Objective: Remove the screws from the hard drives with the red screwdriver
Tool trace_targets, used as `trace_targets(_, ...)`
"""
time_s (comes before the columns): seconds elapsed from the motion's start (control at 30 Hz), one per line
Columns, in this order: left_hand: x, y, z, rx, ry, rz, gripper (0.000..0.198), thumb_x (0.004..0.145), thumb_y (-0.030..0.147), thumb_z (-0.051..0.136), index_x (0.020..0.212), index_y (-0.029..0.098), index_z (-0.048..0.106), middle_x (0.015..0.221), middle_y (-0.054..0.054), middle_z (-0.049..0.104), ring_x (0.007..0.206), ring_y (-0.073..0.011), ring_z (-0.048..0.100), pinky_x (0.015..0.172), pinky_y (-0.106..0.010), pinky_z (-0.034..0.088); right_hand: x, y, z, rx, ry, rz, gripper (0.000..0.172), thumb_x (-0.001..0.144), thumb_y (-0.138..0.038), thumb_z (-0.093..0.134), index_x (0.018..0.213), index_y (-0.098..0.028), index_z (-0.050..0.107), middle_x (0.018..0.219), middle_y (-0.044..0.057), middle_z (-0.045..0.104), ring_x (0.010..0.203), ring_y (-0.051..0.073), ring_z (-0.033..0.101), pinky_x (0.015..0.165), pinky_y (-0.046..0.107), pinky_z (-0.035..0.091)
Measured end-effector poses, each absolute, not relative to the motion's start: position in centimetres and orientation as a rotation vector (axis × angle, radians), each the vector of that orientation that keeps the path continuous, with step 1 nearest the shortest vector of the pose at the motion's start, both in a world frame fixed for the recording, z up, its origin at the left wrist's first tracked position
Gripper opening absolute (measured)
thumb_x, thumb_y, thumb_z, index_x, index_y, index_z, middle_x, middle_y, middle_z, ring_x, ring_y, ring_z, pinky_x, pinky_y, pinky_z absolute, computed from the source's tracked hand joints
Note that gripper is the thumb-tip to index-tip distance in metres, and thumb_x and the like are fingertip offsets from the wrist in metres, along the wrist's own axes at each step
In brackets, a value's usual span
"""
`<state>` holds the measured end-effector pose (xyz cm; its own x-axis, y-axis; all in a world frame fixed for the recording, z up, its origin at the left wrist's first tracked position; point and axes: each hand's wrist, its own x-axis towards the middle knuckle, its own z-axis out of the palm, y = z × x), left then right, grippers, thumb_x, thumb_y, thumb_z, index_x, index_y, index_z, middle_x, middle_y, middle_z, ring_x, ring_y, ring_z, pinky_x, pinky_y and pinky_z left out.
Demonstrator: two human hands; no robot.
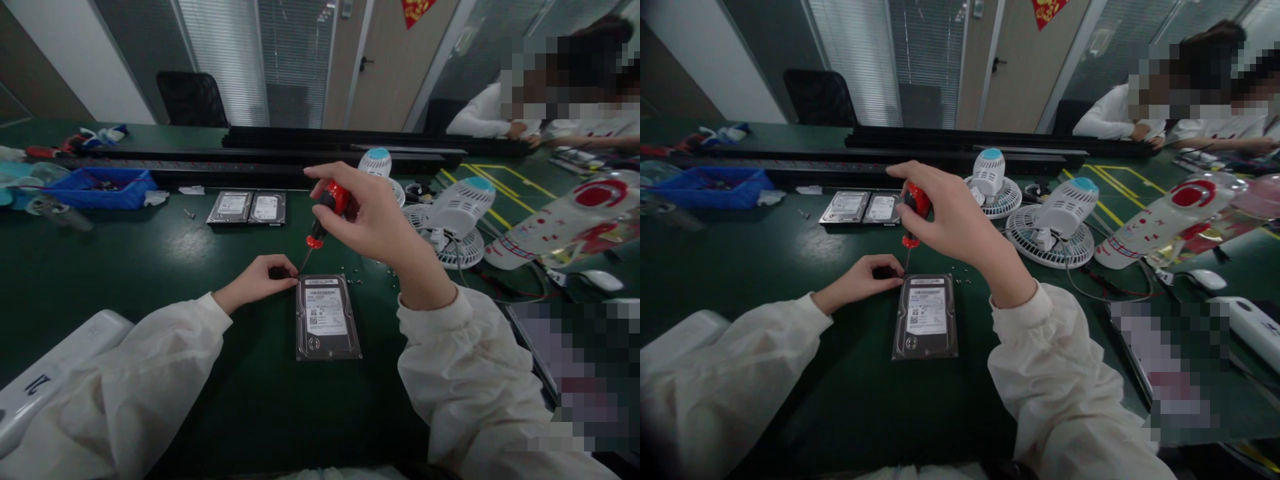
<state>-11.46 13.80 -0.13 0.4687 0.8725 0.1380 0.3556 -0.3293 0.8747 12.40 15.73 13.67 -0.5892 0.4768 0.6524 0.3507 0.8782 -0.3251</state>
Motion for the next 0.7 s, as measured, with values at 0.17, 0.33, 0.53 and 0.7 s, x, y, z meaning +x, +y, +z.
trace_targets(0.17, -11.34, 13.77, -0.17, 1.877, 1.016, 0.816, 0.017, 0.085, 0.034, 0.077, 0.091, 0.018, 0.075, 0.09, -0.004, 0.075, 0.082, -0.0201, 0.068, 0.077, -0.035, 0.054, 12.36, 15.87, 13.7, -0.524, -2.281, 0.253, 0.049, 0.081, -0.008, 0.053, 0.129, -0.01, 0.061, 0.118, 0.011, 0.07, 0.108, 0.023, 0.068, 0.1, 0.045, 0.058)
trace_targets(0.33, -11.29, 13.75, -0.07, 1.874, 1.011, 0.82, 0.016, 0.085, 0.033, 0.077, 0.091, 0.018, 0.075, 0.091, -0.004, 0.075, 0.083, -0.0201, 0.069, 0.078, -0.035, 0.054, 12.39, 15.71, 13.87, -0.531, -2.285, 0.272, 0.041, 0.087, -0.011, 0.06, 0.127, -0.012, 0.06, 0.126, 0.011, 0.069, 0.115, 0.023, 0.066, 0.105, 0.043, 0.055)
trace_targets(0.53, -11.34, 13.75, 0.03, 1.875, 1.021, 0.804, 0.017, 0.084, 0.033, 0.077, 0.09, 0.018, 0.075, 0.09, -0.003, 0.075, 0.083, -0.0201, 0.069, 0.079, -0.035, 0.054, 11.74, 15.79, 13.32, -0.589, -2.271, 0.059, 0.032, 0.096, -0.036, 0.066, 0.12, -0.016, 0.06, 0.117, 0.009, 0.07, 0.099, 0.022, 0.067, 0.091, 0.041, 0.057)
trace_targets(0.7, -11.28, 13.68, 0.06, 1.857, 1.012, 0.805, 0.017, 0.084, 0.034, 0.076, 0.089, 0.018, 0.074, 0.089, -0.003, 0.074, 0.083, -0.02, 0.068, 0.079, -0.035, 0.054, 11.64, 15.49, 13.35, -0.572, -2.31, 0.176, 0.039, 0.092, -0.022, 0.061, 0.13, -0.016, 0.053, 0.131, 0.013, 0.065, 0.11, 0.024, 0.064, 0.096, 0.042, 0.056)
